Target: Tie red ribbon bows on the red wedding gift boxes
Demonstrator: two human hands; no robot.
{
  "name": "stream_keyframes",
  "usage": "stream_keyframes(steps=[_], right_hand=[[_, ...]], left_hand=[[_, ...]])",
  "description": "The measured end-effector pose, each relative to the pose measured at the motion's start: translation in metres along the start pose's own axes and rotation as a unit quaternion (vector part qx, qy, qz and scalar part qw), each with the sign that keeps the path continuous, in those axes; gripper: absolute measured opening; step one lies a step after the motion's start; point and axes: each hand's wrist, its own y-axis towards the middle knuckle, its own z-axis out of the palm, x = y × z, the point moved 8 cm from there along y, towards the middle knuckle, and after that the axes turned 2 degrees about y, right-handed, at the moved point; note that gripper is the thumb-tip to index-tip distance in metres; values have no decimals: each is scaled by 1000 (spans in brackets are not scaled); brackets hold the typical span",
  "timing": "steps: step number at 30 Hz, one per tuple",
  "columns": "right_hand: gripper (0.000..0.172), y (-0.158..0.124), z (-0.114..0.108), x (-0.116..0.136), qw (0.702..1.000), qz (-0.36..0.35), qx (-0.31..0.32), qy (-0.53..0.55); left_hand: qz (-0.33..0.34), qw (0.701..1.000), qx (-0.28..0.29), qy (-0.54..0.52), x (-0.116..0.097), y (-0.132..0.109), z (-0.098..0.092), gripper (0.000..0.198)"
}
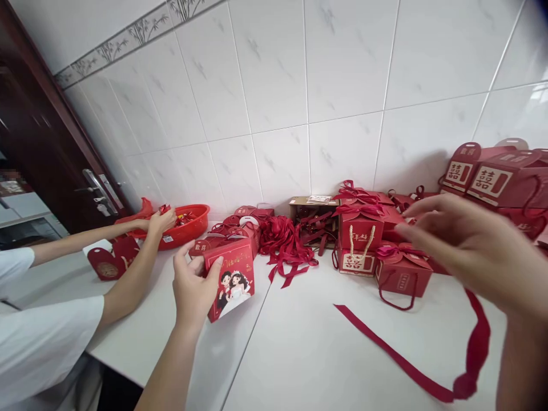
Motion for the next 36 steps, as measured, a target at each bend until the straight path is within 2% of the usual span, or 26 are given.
stream_keyframes(steps=[2, 4, 8, 10, 12, 15, 18, 21, 24, 26, 29, 32, 33, 34, 36], right_hand=[[33, 2, 26, 0, 993, -2, 58, -105], [44, 4, 43, -1, 991, -9, 62, -116], [58, 6, 71, -1, 996, 22, 68, 56], [62, 7, 79, 6, 989, 14, 53, 135], [59, 6, 83, 13, 977, 11, 33, 209], [38, 3, 88, 15, 959, 45, 0, 279], [21, -2, 88, 12, 954, 73, -42, 289], [17, -7, 88, 11, 947, 93, -63, 300], [15, -11, 90, 13, 938, 119, -60, 321], [13, -13, 92, 15, 933, 125, -56, 334], [10, -14, 95, 15, 928, 116, -75, 346], [11, -13, 105, 7, 931, 116, -65, 339], [12, -12, 108, 4, 936, 116, -61, 326], [15, -10, 109, 1, 943, 113, -62, 305], [22, -7, 106, -5, 958, 100, -78, 256]], left_hand=[[33, 998, 32, -41, -33, -1, 14, 70], [50, 989, 99, -100, -68, -5, 36, 71], [91, 952, 214, -199, -130, -24, 79, 71], [103, 933, 252, -234, -149, -36, 95, 70], [98, 917, 275, -270, -159, -48, 107, 70], [78, 899, 285, -322, -162, -59, 116, 75], [49, 879, 294, -371, -160, -63, 120, 72], [18, 868, 311, -387, -158, -63, 121, 55], [3, 850, 372, -373, -161, -67, 125, 26], [11, 841, 388, -377, -165, -68, 126, 15], [34, 850, 370, -373, -166, -64, 127, 12], [33, 862, 374, -341, -159, -52, 132, 14], [30, 873, 354, -334, -153, -42, 129, 15], [25, 891, 311, -329, -147, -28, 121, 16], [18, 932, 171, -318, -129, 4, 90, 17]])
